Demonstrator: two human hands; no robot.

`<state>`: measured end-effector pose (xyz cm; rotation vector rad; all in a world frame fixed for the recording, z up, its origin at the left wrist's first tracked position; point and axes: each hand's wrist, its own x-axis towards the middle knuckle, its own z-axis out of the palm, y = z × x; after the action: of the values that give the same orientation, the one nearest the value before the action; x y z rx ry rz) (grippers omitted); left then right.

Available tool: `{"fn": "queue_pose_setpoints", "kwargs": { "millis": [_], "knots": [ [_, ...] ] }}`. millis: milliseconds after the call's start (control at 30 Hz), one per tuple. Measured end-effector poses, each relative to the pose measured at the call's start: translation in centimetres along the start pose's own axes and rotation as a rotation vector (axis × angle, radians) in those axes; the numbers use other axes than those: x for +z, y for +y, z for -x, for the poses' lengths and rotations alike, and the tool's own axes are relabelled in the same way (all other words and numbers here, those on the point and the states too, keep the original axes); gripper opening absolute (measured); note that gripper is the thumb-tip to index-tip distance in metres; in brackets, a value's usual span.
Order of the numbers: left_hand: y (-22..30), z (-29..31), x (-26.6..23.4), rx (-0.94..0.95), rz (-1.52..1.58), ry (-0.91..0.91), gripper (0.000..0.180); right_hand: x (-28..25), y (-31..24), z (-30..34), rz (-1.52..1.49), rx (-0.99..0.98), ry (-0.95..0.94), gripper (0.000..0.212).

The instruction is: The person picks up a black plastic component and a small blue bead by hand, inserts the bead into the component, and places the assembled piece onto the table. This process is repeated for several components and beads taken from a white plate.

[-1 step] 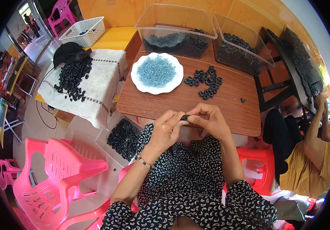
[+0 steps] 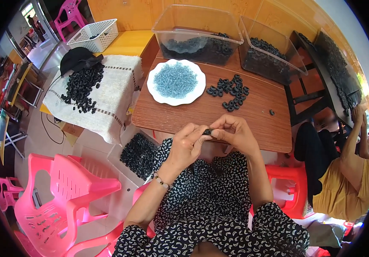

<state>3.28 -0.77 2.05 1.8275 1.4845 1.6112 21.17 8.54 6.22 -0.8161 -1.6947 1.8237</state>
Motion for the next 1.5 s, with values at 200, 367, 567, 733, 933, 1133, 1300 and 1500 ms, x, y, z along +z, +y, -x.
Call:
{"fn": "queue_pose_setpoints", "kwargs": {
  "millis": [200, 367, 567, 733, 933, 1133, 1300, 1500],
  "knots": [
    [1.4, -1.0, -1.0, 0.040, -0.042, 0.007, 0.029, -1.2, 0.5, -0.6, -0.206, 0.040, -0.164, 0.039],
    [2.8, -2.1, -2.6, 0.156, -0.183, 0.044, 0.034, 0.1, -0.6, -0.9, -0.351, 0.040, -0.333, 0.053],
    [4.0, -2.8, -4.8, 0.244, -0.223, 0.085, 0.030, 1.7, -1.1, -1.3, -0.537, 0.064, -0.504, 0.064],
    [4.4, -3.2, -5.6, 0.290, -0.121, 0.114, 0.031, 3.0, -3.0, -0.7, -0.506, 0.032, -0.435, 0.061],
    [3.8, -2.8, -6.1, 0.264, -0.058, 0.126, 0.036, 3.9, -3.2, -1.5, -0.498, 0.031, -0.443, 0.064],
    [3.3, -2.7, -6.8, 0.224, -0.015, 0.076, 0.038, 5.7, -4.4, -1.4, -0.486, 0.053, -0.348, 0.065],
    [2.8, -2.5, -7.5, 0.207, 0.024, 0.045, 0.039, 6.1, -3.7, -2.0, -0.517, 0.071, -0.359, 0.066],
    [2.3, -2.5, -7.7, 0.204, 0.029, 0.002, 0.040, 5.9, -2.9, -2.4, -0.563, 0.062, -0.408, 0.069]
  ]
}}
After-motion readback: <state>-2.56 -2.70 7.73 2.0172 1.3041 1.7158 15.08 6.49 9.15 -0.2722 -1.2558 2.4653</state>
